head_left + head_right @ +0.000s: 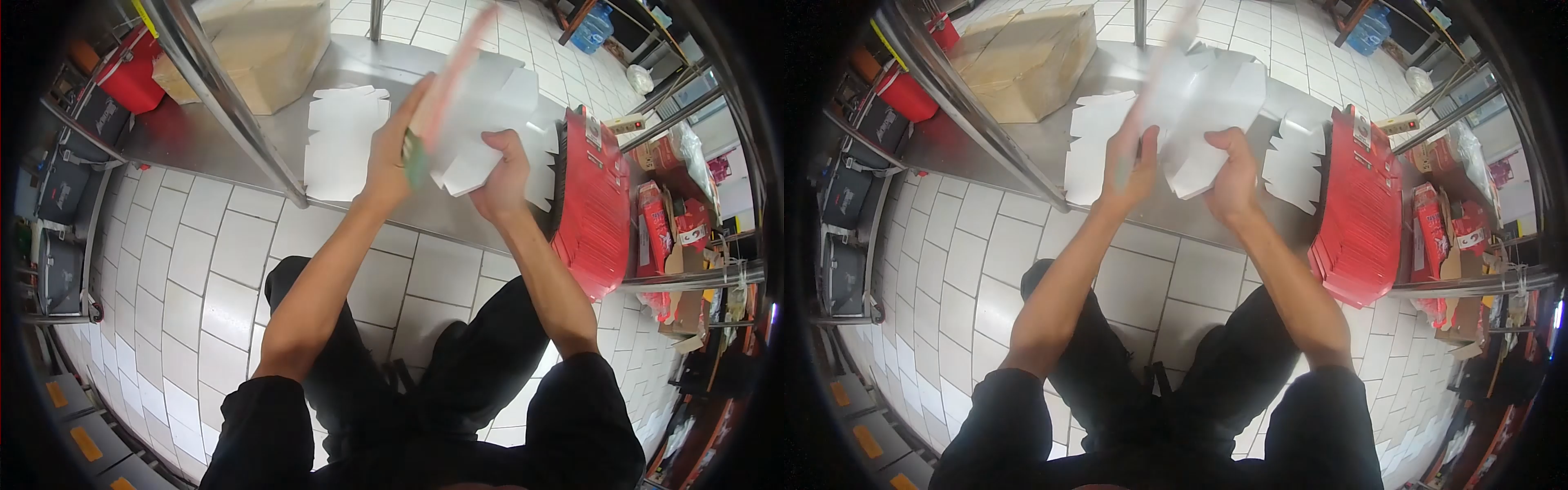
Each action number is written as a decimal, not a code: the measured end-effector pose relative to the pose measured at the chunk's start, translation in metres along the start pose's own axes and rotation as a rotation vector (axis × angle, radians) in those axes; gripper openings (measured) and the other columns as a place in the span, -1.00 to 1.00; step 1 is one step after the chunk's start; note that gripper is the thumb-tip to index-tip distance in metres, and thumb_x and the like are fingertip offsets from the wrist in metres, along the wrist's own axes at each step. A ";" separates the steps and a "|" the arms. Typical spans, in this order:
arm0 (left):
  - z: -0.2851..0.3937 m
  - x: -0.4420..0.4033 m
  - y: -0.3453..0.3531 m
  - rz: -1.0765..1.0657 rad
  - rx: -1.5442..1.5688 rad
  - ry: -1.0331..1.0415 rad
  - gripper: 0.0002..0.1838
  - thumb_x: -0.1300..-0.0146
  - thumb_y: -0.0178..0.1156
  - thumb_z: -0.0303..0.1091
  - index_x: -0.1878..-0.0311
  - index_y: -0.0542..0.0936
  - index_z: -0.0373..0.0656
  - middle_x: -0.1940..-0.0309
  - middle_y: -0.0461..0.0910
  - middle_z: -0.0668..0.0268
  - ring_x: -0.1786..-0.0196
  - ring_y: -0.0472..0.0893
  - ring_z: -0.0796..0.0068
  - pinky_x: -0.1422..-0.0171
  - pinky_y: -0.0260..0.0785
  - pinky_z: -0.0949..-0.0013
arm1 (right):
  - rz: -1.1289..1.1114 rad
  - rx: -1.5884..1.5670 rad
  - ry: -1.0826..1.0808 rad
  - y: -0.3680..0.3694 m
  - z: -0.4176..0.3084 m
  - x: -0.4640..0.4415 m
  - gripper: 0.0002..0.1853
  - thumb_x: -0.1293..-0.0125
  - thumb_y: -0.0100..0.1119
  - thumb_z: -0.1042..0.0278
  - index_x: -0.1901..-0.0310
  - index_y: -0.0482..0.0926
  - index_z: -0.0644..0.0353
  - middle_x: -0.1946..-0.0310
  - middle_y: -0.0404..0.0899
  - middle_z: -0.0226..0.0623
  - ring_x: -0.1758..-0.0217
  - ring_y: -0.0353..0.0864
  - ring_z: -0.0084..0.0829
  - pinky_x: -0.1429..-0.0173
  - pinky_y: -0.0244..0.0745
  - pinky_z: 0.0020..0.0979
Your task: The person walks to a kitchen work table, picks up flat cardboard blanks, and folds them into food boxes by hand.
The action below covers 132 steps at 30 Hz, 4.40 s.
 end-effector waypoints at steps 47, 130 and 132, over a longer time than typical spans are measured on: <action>0.038 0.035 0.029 -0.306 -0.099 -0.591 -0.58 -0.50 -0.04 -0.15 0.01 0.51 -0.43 0.35 0.62 -0.06 0.27 0.60 -0.01 0.07 0.41 0.18 | 0.295 0.822 -0.604 -0.037 -0.035 -0.010 -0.67 -0.43 -0.09 0.30 -0.01 0.46 0.41 0.29 0.52 -0.32 0.29 0.33 -0.59 0.20 0.30 -0.45; -0.010 -0.013 -0.077 0.498 0.243 -0.274 -0.69 -0.23 0.15 -0.56 -0.06 0.53 -0.23 0.04 0.60 0.24 -0.02 0.57 0.40 -0.10 0.42 0.38 | -0.220 0.671 0.035 -0.027 -0.031 -0.014 -0.26 -0.34 0.23 0.01 -0.44 0.15 0.06 -0.20 0.45 -0.08 -0.12 0.53 -0.33 -0.24 0.37 -0.32; -0.027 -0.008 -0.101 0.619 0.345 -0.412 -0.61 -0.24 0.15 -0.54 -0.15 0.48 -0.22 0.02 0.59 0.23 -0.04 0.56 0.37 -0.10 0.44 0.33 | -0.363 1.096 0.099 -0.036 -0.020 -0.009 -0.25 -0.34 0.19 -0.07 -0.42 0.20 0.17 -0.21 0.45 -0.08 -0.19 0.48 -0.30 -0.28 0.33 -0.31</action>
Point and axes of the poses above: each hand's wrist, its own x-axis away from the middle knuckle, its own y-axis out of the palm, z = x × y, the point moved 6 cm from there along -x, towards the middle knuckle
